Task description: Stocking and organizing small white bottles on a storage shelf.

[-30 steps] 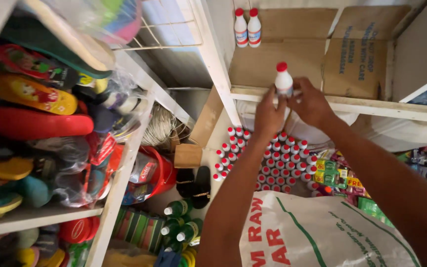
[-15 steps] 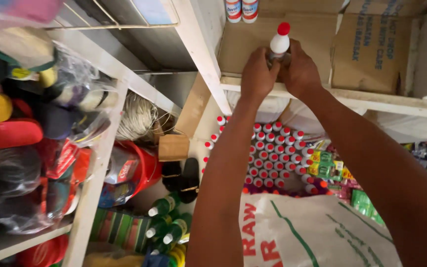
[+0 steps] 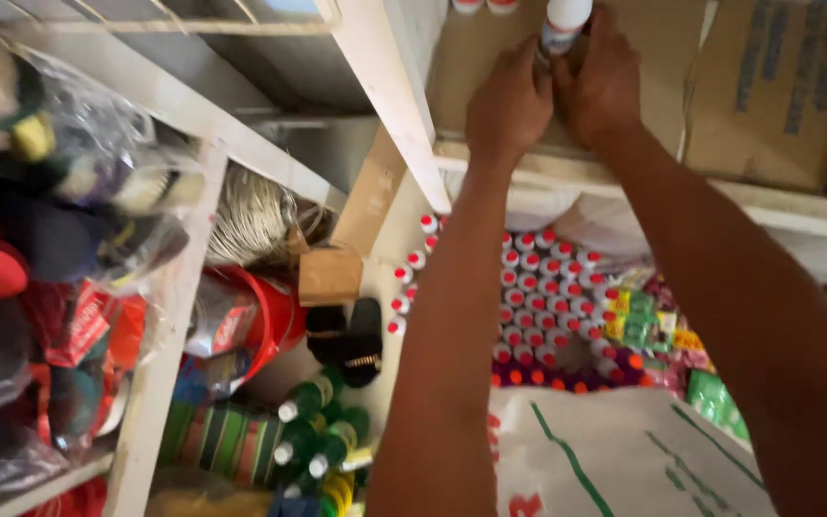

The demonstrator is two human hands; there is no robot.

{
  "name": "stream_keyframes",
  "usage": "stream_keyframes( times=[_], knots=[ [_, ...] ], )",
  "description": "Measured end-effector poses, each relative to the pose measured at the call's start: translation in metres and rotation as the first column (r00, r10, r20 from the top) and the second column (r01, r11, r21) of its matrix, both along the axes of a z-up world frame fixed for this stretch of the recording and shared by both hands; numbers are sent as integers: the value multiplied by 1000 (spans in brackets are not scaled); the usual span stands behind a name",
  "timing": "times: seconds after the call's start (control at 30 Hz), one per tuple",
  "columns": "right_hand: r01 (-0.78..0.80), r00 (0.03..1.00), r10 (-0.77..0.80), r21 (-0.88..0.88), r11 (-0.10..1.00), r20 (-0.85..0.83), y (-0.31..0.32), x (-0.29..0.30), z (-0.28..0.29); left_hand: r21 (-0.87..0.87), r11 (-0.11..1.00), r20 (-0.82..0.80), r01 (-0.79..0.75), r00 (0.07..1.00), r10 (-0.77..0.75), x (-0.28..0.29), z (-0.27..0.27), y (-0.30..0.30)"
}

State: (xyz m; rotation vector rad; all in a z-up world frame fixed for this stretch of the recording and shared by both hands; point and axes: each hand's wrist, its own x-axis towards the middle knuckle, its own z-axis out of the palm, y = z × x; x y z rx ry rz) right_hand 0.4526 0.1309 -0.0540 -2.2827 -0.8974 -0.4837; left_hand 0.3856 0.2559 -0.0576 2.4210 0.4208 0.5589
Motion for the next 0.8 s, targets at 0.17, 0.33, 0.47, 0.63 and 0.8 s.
stream_keyframes(
  times=[0.17,0.33,0.47,0.63,0.8],
  knots=[
    [39,998,-37,38,999,-43,19,6,11,18,999,-130,-28,991,30,-3,18,-5],
    [140,984,-132,-60,988,121,27,40,-26,157,984,-99,-84,990,101,10,-3,-11],
    [66,993,-64,-14,998,96,28,26,5,182,978,-119,-103,985,126,26,-11,-13],
    [124,988,-116,-76,989,102,29,45,-9,230,924,44,-306,952,304,43,-30,-29],
    [130,969,-110,-82,988,220,23,61,-30,140,926,23,-349,937,350,46,-21,-32]
  ],
)
